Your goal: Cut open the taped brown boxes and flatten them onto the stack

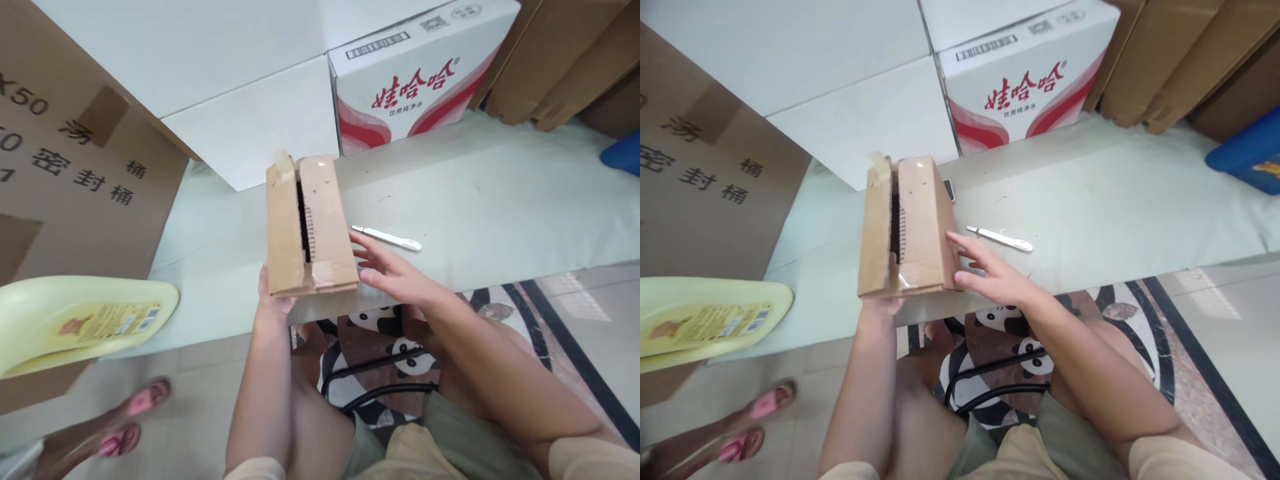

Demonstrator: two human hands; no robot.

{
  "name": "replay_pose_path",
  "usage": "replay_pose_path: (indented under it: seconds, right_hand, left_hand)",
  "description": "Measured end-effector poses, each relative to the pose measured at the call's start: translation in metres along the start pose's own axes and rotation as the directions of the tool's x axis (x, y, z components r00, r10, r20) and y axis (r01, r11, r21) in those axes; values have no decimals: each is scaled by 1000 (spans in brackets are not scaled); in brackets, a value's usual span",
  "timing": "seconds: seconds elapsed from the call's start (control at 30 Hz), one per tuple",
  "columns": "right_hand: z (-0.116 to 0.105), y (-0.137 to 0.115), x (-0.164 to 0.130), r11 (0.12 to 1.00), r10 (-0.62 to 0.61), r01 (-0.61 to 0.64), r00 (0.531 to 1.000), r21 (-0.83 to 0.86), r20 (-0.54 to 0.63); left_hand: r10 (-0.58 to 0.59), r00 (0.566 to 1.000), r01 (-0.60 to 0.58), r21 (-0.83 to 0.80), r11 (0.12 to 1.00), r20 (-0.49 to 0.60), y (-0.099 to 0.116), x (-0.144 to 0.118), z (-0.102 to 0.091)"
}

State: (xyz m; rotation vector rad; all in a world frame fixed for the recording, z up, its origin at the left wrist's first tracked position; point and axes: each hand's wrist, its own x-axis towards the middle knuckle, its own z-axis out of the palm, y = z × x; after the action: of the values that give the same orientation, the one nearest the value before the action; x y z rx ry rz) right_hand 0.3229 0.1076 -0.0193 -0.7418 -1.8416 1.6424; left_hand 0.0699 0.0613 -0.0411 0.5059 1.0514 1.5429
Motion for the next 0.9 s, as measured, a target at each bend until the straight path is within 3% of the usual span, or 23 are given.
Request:
replay_pose_path:
  seconds: [0.1,0.2,0.27,0.33,0.43,0.57,0.73,0.8,0.9]
  right_hand:
    - [3,1,-3,998,-47,45,997,-34,-68]
    - [3,-1,-3,993,-111,96,933,-62,-343]
    - [2,-5,-1,991,-135,111,858,-77,-496]
    - [1,-10,1,995,-99,70,825,-73,-557]
    - [2,-12,3,998,-42,11,825,-58,-563]
    - [2,1,6,999,27,-13,834,29,-551]
    - [-2,10,7,954,280,-206,872,218,-401]
    - [-2,6,6,951,271,-199,904,236,-330]
    - [-3,-4,1,988,102,-58,936,140,-337]
  left_hand:
    - [-43,998,45,63,997,-36,-3,-1,13]
    - [-38,998,43,117,992,-43,2,-1,21]
    - [48,999,-47,50,998,-20,10,-2,20]
    - [178,984,-178,-10,984,-30,18,-3,15]
    - [298,954,-291,136,947,-39,23,-3,5]
    - [334,942,-300,388,872,-21,14,2,-8]
    - [190,981,-159,371,915,-48,6,7,-26]
    - [147,988,-120,395,911,-38,4,5,-30]
    - [136,991,-125,334,934,-9,3,1,-28]
